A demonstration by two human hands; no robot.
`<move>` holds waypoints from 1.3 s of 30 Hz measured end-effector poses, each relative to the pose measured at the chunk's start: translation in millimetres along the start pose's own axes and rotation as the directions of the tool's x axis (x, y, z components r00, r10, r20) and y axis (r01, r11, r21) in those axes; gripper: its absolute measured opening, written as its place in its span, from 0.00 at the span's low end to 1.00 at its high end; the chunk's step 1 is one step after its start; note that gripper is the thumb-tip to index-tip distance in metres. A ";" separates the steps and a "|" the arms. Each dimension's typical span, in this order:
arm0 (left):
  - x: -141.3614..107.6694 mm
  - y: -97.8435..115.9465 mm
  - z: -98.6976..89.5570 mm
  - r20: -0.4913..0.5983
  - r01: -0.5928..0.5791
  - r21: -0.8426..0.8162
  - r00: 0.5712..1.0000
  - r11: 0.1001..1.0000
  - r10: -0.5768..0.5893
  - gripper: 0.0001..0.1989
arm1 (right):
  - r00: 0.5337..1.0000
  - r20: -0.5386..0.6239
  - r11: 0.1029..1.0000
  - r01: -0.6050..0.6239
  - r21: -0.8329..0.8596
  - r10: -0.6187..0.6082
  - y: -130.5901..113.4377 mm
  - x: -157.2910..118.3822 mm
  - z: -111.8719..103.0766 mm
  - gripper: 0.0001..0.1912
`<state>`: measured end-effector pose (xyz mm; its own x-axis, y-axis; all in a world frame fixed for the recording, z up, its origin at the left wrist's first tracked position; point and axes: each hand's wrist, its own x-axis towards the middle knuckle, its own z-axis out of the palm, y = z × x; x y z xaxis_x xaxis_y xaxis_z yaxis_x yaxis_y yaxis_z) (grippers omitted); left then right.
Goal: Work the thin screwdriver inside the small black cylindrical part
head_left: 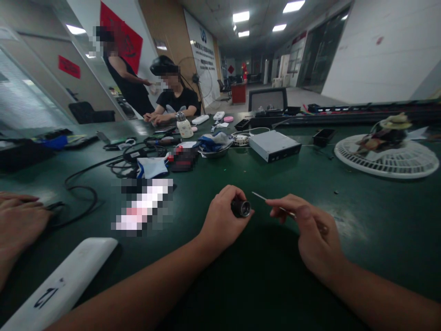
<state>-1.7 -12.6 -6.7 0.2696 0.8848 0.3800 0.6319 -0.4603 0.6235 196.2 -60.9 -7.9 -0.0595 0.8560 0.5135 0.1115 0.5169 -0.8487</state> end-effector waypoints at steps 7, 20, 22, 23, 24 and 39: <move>-0.6 -3.1 2.5 -0.003 0.000 -0.033 1.000 0.999 0.000 0.12 | 0.996 0.094 0.999 0.005 -0.053 0.000 -2.9 1.9 1.1 0.19; -1.9 -1.2 2.6 0.034 -0.019 -0.036 0.999 0.999 0.020 0.13 | 0.983 0.177 0.993 0.057 -0.107 -0.037 -6.0 2.1 2.1 0.16; -2.0 -0.8 2.4 0.039 -0.020 -0.032 0.999 0.999 0.021 0.13 | 0.974 0.218 0.994 0.074 -0.086 -0.054 -7.3 2.4 1.9 0.15; -2.1 -0.6 2.2 0.041 -0.018 -0.029 0.999 0.999 0.019 0.13 | 0.968 0.243 0.994 0.080 -0.076 -0.059 -7.9 2.3 1.8 0.16; -2.2 -0.5 2.0 0.043 -0.015 -0.027 0.999 1.000 0.016 0.13 | 0.964 0.259 0.994 0.080 -0.076 -0.057 -8.3 2.0 1.8 0.16; -3.1 -2.4 2.3 0.090 -0.034 -0.040 0.995 0.999 0.038 0.14 | 0.978 0.206 0.984 0.067 -0.167 -0.031 -8.3 0.1 1.3 0.18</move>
<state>-2.5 -14.1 -10.9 0.3573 0.8697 0.3404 0.5926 -0.4928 0.6372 194.0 -65.1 -1.0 -0.2663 0.8223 0.5028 0.2716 0.5645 -0.7794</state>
